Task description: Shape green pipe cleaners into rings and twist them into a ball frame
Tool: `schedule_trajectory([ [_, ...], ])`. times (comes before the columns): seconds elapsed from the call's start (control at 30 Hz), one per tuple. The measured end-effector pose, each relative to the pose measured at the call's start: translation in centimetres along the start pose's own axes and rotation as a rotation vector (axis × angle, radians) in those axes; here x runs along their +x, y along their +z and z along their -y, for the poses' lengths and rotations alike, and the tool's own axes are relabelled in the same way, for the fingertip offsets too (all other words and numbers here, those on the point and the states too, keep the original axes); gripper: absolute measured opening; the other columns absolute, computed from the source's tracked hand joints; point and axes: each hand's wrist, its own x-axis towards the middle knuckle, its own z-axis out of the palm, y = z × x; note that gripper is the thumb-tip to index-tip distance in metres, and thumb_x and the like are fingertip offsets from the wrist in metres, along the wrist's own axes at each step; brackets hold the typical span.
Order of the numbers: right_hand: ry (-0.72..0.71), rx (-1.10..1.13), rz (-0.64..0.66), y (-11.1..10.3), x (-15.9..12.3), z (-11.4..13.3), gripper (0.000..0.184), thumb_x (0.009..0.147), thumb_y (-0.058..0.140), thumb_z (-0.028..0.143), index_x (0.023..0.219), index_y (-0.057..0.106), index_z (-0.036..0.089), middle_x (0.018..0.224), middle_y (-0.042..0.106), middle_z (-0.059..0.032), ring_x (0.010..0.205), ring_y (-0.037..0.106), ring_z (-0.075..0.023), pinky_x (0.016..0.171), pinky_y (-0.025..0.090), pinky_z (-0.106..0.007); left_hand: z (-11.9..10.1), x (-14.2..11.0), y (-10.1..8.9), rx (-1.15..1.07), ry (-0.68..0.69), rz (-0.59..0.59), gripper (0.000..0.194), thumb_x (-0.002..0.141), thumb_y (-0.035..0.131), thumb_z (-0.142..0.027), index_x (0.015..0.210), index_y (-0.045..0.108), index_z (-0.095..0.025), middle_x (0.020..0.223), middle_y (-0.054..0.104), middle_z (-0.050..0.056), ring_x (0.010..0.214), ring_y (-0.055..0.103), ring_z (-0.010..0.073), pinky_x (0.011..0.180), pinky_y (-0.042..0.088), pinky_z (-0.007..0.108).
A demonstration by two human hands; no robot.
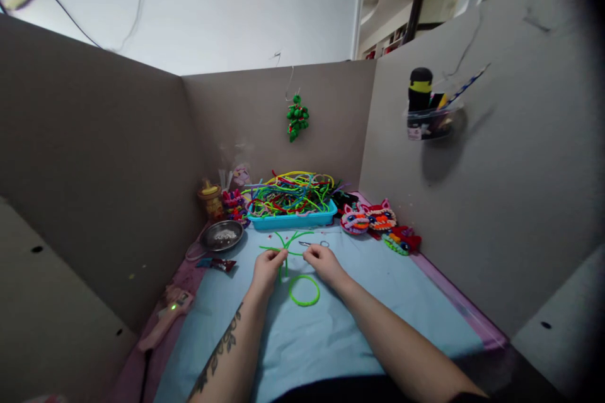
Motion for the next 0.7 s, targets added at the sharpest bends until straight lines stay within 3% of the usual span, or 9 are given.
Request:
schedule_trajectory([
  [0.07, 0.029, -0.04, -0.057, 0.2, 0.0, 0.0, 0.021, 0.067, 0.053, 0.029, 0.051, 0.047, 0.017, 0.049, 0.043, 0.0044, 0.052, 0.039, -0.0103, 0.051, 0.03, -0.022, 0.0, 0.0, 0.1, 0.011, 0.024, -0.03, 0.035, 0.054, 0.073, -0.044, 0.054, 0.061, -0.012, 0.053, 0.054, 0.0, 0.052, 0.043, 0.0097, 0.05, 0.031, 0.022],
  [0.17, 0.088, 0.017, -0.039, 0.5, -0.1, -0.2, 0.023, 0.069, 0.053, 0.034, 0.054, 0.052, 0.017, 0.05, 0.047, 0.0027, 0.052, 0.042, -0.0112, 0.051, 0.032, -0.023, 0.1, 0.0, 0.2, -0.033, -0.006, -0.036, 0.037, 0.053, 0.073, -0.047, 0.056, 0.061, -0.012, 0.053, 0.053, 0.0, 0.05, 0.041, 0.0088, 0.048, 0.03, 0.021],
  [0.23, 0.087, 0.125, 0.001, 0.5, -0.1, -0.3, 0.026, 0.07, 0.055, 0.041, 0.073, 0.06, 0.016, 0.062, 0.055, -0.0003, 0.056, 0.046, -0.0124, 0.052, 0.035, -0.023, 0.1, 0.0, 0.1, -0.12, -0.07, 0.011, 0.04, 0.054, 0.073, -0.049, 0.059, 0.061, -0.012, 0.053, 0.051, -0.001, 0.048, 0.039, 0.0073, 0.047, 0.027, 0.021],
  [0.3, 0.071, 0.234, 0.024, 0.4, -0.1, -0.3, 0.043, 0.068, 0.06, 0.048, 0.098, 0.06, 0.018, 0.08, 0.06, -0.0036, 0.065, 0.051, -0.0138, 0.055, 0.038, -0.024, 0.0, -0.1, 0.1, -0.21, -0.119, 0.076, 0.04, 0.054, 0.074, -0.048, 0.065, 0.062, -0.011, 0.054, 0.051, -0.002, 0.048, 0.039, 0.0066, 0.046, 0.027, 0.02],
  [0.37, 0.09, 0.295, 0.048, 0.2, -0.2, 0.0, 0.053, 0.065, 0.063, 0.052, 0.107, 0.058, 0.019, 0.087, 0.061, -0.0052, 0.07, 0.053, -0.0151, 0.058, 0.039, -0.024, -0.2, -0.3, 0.2, -0.253, -0.123, 0.131, 0.04, 0.053, 0.075, -0.045, 0.07, 0.062, -0.011, 0.056, 0.052, -0.002, 0.049, 0.042, 0.007, 0.047, 0.027, 0.02],
  [0.53, 0.169, 0.324, 0.112, 0.4, -0.4, 0.7, 0.038, 0.064, 0.066, 0.048, 0.082, 0.068, 0.015, 0.071, 0.062, -0.0029, 0.066, 0.052, -0.014, 0.057, 0.037, -0.024, -0.5, -0.7, 0.7, -0.125, -0.051, 0.227, 0.03, 0.058, 0.073, -0.036, 0.067, 0.058, -0.013, 0.049, 0.052, -0.002, 0.044, 0.041, 0.0068, 0.044, 0.024, 0.02],
  [0.7, 0.137, 0.285, 0.076, 0.5, -0.3, 0.5, 0.026, 0.057, 0.073, 0.037, 0.067, 0.069, 0.014, 0.064, 0.062, -0.0019, 0.065, 0.054, -0.0151, 0.065, 0.04, -0.028, -0.4, -0.9, 1.1, -0.015, 0.029, 0.199, 0.023, 0.058, 0.071, -0.028, 0.059, 0.051, -0.015, 0.048, 0.053, -0.002, 0.044, 0.044, 0.008, 0.046, 0.03, 0.02],
])
